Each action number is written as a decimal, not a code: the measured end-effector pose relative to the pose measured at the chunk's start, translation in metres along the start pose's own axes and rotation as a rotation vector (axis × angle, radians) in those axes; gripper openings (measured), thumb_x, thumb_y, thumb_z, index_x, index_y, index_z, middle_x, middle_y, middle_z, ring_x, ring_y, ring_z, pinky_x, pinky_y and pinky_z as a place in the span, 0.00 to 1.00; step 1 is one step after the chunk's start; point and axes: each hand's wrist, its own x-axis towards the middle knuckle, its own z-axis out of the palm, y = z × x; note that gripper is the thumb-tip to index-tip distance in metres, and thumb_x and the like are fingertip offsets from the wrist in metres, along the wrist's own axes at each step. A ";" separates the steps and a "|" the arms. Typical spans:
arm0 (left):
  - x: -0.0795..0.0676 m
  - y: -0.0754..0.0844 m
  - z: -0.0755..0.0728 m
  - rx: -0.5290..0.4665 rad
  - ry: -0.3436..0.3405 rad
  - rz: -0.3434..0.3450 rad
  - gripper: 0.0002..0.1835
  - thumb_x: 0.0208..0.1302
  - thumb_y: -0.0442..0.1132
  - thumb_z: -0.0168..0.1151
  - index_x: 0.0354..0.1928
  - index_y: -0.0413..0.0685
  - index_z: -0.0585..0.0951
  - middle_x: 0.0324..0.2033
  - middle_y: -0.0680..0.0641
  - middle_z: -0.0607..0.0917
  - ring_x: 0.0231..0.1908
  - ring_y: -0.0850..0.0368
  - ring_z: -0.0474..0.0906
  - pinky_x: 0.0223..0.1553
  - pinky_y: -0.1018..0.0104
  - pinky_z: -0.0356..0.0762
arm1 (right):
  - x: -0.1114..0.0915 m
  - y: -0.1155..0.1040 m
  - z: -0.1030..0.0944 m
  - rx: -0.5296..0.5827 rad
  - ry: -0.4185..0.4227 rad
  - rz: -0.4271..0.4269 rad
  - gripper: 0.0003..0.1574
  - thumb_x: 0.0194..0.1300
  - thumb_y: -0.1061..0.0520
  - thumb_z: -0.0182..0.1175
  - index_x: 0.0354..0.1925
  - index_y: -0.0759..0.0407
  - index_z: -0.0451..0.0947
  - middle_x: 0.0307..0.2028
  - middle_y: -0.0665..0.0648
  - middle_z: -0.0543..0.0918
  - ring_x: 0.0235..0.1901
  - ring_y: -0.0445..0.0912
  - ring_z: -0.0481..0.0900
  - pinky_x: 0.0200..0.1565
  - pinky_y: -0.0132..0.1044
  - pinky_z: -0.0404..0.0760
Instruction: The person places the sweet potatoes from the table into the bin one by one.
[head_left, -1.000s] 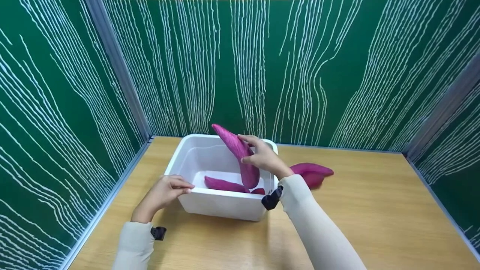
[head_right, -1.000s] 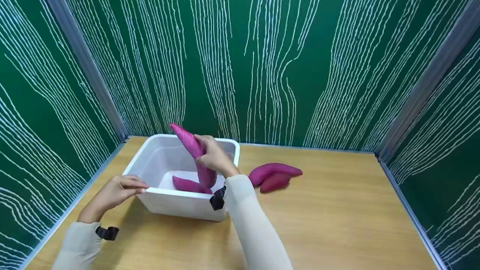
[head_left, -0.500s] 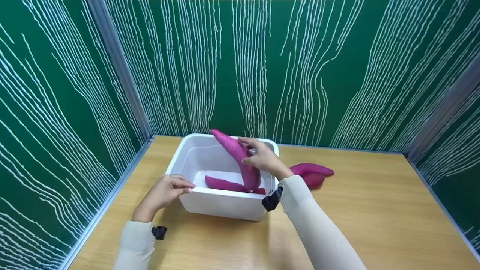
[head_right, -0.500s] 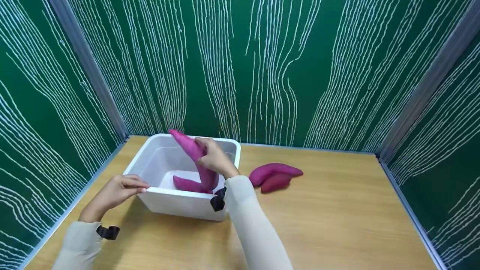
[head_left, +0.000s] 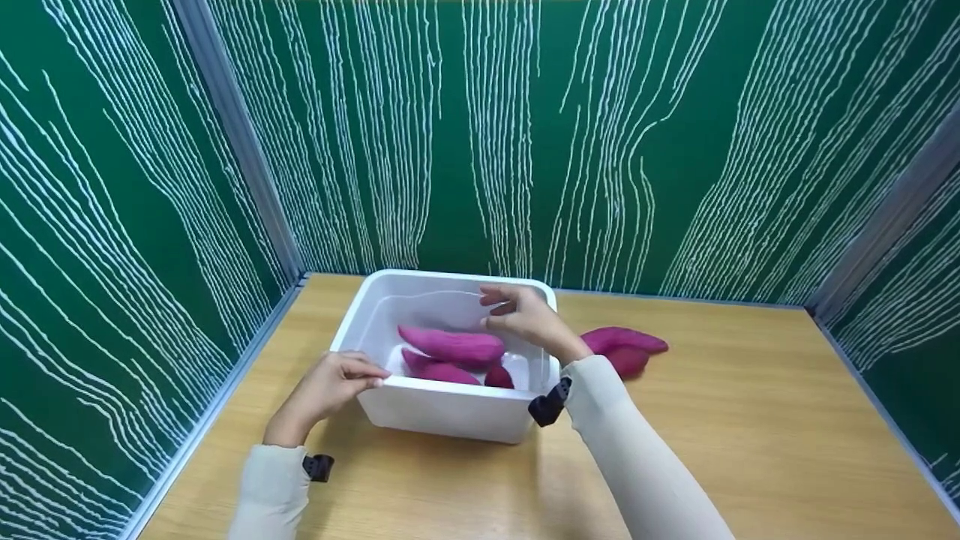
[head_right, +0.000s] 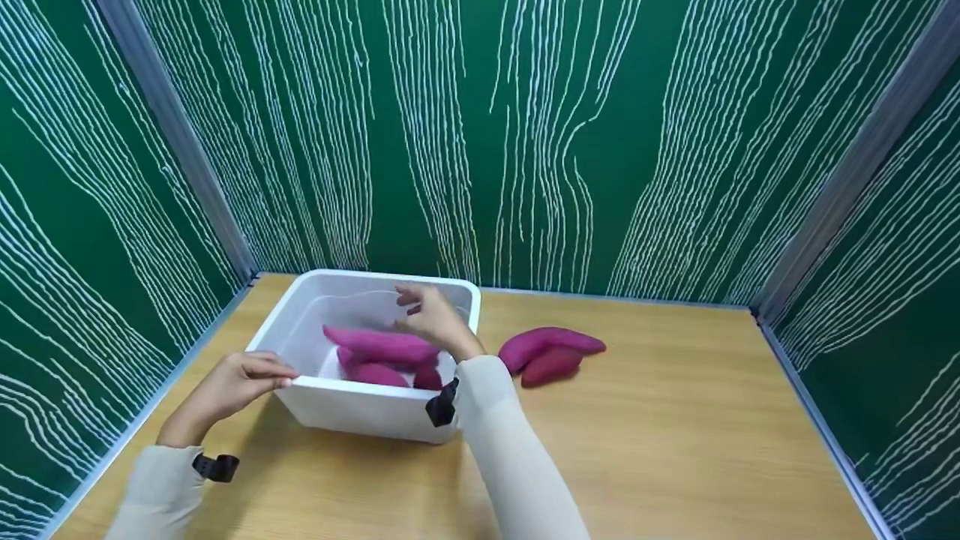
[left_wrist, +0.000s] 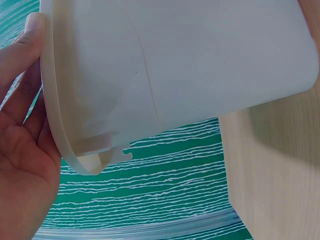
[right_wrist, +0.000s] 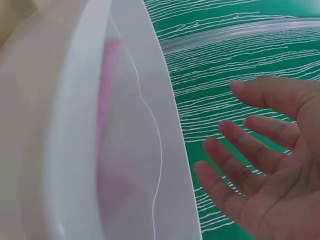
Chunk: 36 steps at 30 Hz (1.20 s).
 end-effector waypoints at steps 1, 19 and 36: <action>0.000 0.000 0.000 0.002 0.002 0.001 0.07 0.58 0.33 0.67 0.38 0.49 0.89 0.37 0.49 0.87 0.44 0.52 0.79 0.45 0.63 0.81 | 0.000 0.000 0.000 0.004 -0.006 0.001 0.36 0.59 0.62 0.63 0.66 0.63 0.67 0.58 0.65 0.78 0.56 0.57 0.78 0.57 0.45 0.77; -0.001 -0.004 0.001 -0.027 0.007 0.042 0.07 0.57 0.32 0.68 0.38 0.44 0.88 0.37 0.46 0.87 0.41 0.53 0.79 0.40 0.74 0.79 | -0.004 0.002 -0.003 -0.003 -0.016 0.001 0.31 0.61 0.60 0.63 0.63 0.62 0.71 0.56 0.64 0.80 0.56 0.59 0.77 0.58 0.46 0.77; 0.000 -0.004 0.001 -0.015 0.007 0.028 0.06 0.57 0.32 0.68 0.37 0.46 0.89 0.36 0.47 0.87 0.41 0.53 0.78 0.40 0.70 0.81 | -0.011 0.001 -0.015 -0.001 0.011 0.006 0.32 0.61 0.60 0.62 0.63 0.62 0.70 0.58 0.65 0.78 0.57 0.59 0.76 0.57 0.45 0.78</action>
